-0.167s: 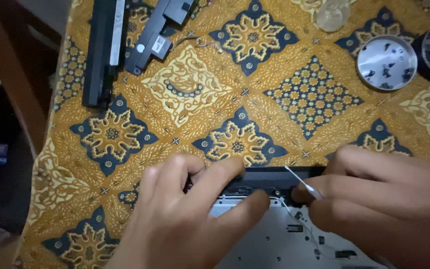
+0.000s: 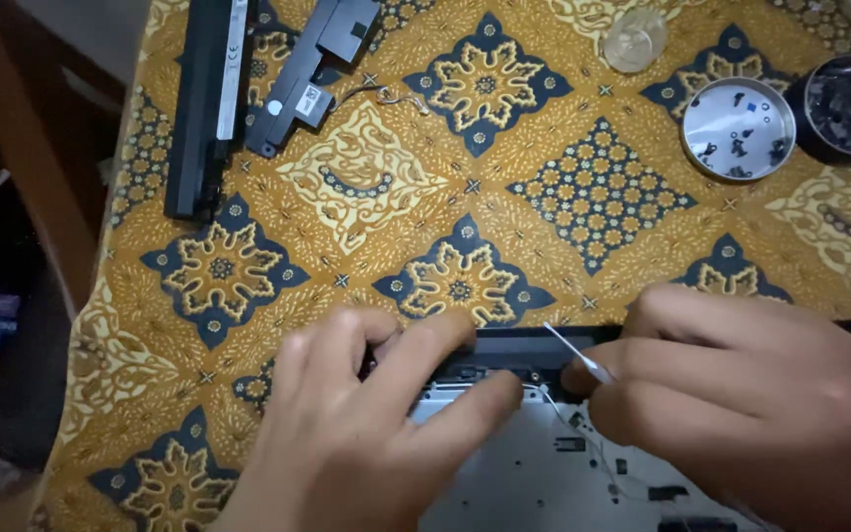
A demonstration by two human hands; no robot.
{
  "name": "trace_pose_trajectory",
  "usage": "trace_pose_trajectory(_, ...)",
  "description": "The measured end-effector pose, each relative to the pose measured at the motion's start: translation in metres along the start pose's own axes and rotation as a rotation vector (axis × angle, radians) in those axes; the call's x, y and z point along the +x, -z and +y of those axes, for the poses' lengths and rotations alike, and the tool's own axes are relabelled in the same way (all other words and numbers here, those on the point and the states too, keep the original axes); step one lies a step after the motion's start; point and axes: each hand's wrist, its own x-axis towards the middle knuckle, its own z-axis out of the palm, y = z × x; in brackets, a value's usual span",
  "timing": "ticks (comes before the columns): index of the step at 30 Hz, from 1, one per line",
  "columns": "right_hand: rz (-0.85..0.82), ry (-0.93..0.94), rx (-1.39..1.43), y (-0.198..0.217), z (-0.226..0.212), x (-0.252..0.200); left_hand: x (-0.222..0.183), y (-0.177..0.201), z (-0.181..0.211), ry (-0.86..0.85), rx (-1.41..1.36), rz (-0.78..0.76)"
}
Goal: Routing internal wires and connecting ribbon cables during laptop repair
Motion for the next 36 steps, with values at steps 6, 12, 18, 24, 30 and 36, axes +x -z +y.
trace_pose_trajectory(6,0.052,0.078,-0.032,0.007,-0.004,0.004,0.002,0.012,0.005,0.001,0.049,-0.010)
trace_pose_trajectory(12,0.051,0.064,-0.098,0.005,-0.004,0.001,0.004,0.009,0.014,-0.062,0.182,0.128)
trace_pose_trajectory(18,0.065,0.111,-0.091,0.002,0.000,0.000,-0.001,0.010,0.012,-0.050,0.124,0.059)
trace_pose_trajectory(24,0.090,0.124,-0.039,0.004,-0.004,0.005,-0.009,0.004,0.002,-0.075,0.144,0.042)
trace_pose_trajectory(30,0.060,-0.107,0.179,0.002,-0.010,-0.001,-0.012,0.004,-0.002,-0.066,0.059,-0.013)
trace_pose_trajectory(36,0.074,-0.427,0.257,-0.007,-0.021,-0.009,-0.009,0.002,-0.003,-0.104,0.102,0.064)
